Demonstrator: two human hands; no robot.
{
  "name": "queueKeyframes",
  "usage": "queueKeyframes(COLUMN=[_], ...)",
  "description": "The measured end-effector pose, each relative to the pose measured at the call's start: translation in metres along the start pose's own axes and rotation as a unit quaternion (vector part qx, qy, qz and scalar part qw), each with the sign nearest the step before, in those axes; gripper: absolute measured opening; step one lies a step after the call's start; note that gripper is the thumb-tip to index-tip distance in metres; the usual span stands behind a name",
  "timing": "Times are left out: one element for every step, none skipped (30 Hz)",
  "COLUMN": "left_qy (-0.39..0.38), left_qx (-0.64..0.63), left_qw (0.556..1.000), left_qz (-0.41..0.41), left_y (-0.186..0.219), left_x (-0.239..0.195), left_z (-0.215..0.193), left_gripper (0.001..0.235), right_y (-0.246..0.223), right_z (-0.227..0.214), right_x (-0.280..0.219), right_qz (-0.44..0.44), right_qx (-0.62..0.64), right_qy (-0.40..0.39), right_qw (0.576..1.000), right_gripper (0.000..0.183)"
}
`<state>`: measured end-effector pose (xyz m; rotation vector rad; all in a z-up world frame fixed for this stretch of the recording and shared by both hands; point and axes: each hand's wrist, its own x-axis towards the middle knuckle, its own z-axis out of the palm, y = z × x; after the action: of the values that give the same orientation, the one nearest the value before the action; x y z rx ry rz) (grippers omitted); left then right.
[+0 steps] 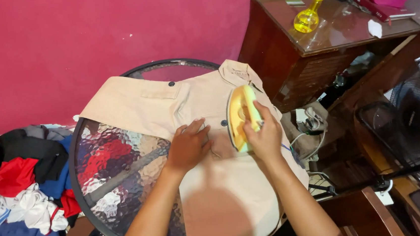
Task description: Ironing a tan-colored jacket on a glass table using a yellow electric iron.
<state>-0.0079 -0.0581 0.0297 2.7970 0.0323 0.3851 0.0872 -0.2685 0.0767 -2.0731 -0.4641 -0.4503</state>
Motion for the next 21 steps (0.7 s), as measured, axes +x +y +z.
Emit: queueKeyframes(left_qy=[0.011,0.023,0.022,0.027,0.034,0.034,0.034,0.034,0.036,0.027,0.02,0.023,0.016,0.009,0.008,0.015,0.019,0.016,0.015,0.015,0.017], left_qx=[-0.004,-0.009,-0.008,-0.009,-0.011,-0.011,-0.012,-0.014,-0.014,-0.028,-0.042,-0.042,-0.049,-0.055,-0.055,-0.044,-0.034,-0.034,-0.028,-0.023,-0.018], left_qw=[1.0,1.0,1.0,0.999,0.999,0.999,0.999,0.999,0.999,0.999,0.999,0.999,0.999,0.998,0.998,0.999,0.999,0.999,0.999,1.0,1.0], left_qz=[-0.005,-0.01,-0.012,-0.015,-0.018,-0.019,-0.017,-0.014,-0.015,-0.012,-0.011,-0.013,-0.015,-0.016,-0.016,-0.016,-0.011,-0.008,-0.01,-0.012,-0.013], left_y=[0.001,0.001,0.0,-0.001,-0.002,-0.003,-0.004,-0.005,-0.005,-0.005,-0.004,-0.005,-0.007,-0.008,-0.009,-0.011,-0.011,-0.01,-0.01,-0.011,-0.01], left_x=[-0.002,-0.003,-0.004,-0.005,-0.004,-0.006,-0.005,-0.005,-0.005,-0.005,-0.005,-0.005,-0.005,-0.005,-0.005,-0.005,-0.004,-0.006,-0.006,-0.007,-0.007], left_z=[0.0,0.0,0.001,0.002,0.004,0.004,0.003,0.002,-0.002,-0.007,-0.011,-0.011,-0.011,-0.011,-0.009,-0.006,-0.004,-0.001,-0.001,-0.002,-0.005], left_gripper=[0.045,0.045,0.045,0.044,0.043,0.043,0.043,0.043,0.043,0.043,0.044,0.044,0.043,0.042,0.042,0.044,0.045,0.045,0.045,0.046,0.046], right_y=[0.003,0.006,0.003,0.0,-0.003,-0.008,-0.013,-0.017,-0.015,-0.012,-0.009,-0.009,-0.009,-0.009,-0.005,-0.001,0.003,0.009,0.014,0.018,0.021], right_z=[0.005,0.012,0.006,0.001,-0.004,-0.011,-0.018,-0.025,-0.029,-0.032,-0.036,-0.035,-0.034,-0.034,-0.026,-0.019,-0.013,-0.005,0.006,0.016,0.019], right_x=[0.003,0.007,0.003,-0.001,-0.003,-0.011,-0.017,-0.023,-0.032,-0.041,-0.05,-0.052,-0.054,-0.057,-0.045,-0.032,-0.021,-0.01,0.004,0.019,0.03], right_qz=[-0.007,-0.015,-0.014,-0.015,-0.017,-0.017,-0.024,-0.03,-0.032,-0.033,-0.035,-0.039,-0.041,-0.044,-0.043,-0.055,-0.065,-0.061,-0.063,-0.064,-0.067], right_qx=[-0.009,-0.018,-0.017,-0.003,0.011,0.011,0.017,0.022,0.023,0.017,0.012,0.013,0.008,0.003,0.003,0.021,0.037,0.036,0.034,0.033,0.038], right_qy=[-0.001,-0.002,-0.003,-0.012,-0.019,-0.02,-0.029,-0.038,-0.039,-0.031,-0.025,-0.027,-0.019,-0.012,-0.012,-0.005,0.004,0.007,0.003,0.0,0.001], right_qw=[1.0,1.0,1.0,1.0,1.0,1.0,0.999,0.999,0.998,0.999,0.999,0.999,0.999,0.999,0.999,0.998,0.997,0.997,0.997,0.997,0.997], right_gripper=[0.061,0.061,0.061,0.062,0.064,0.064,0.063,0.063,0.063,0.063,0.063,0.063,0.062,0.061,0.061,0.062,0.062,0.062,0.064,0.065,0.065])
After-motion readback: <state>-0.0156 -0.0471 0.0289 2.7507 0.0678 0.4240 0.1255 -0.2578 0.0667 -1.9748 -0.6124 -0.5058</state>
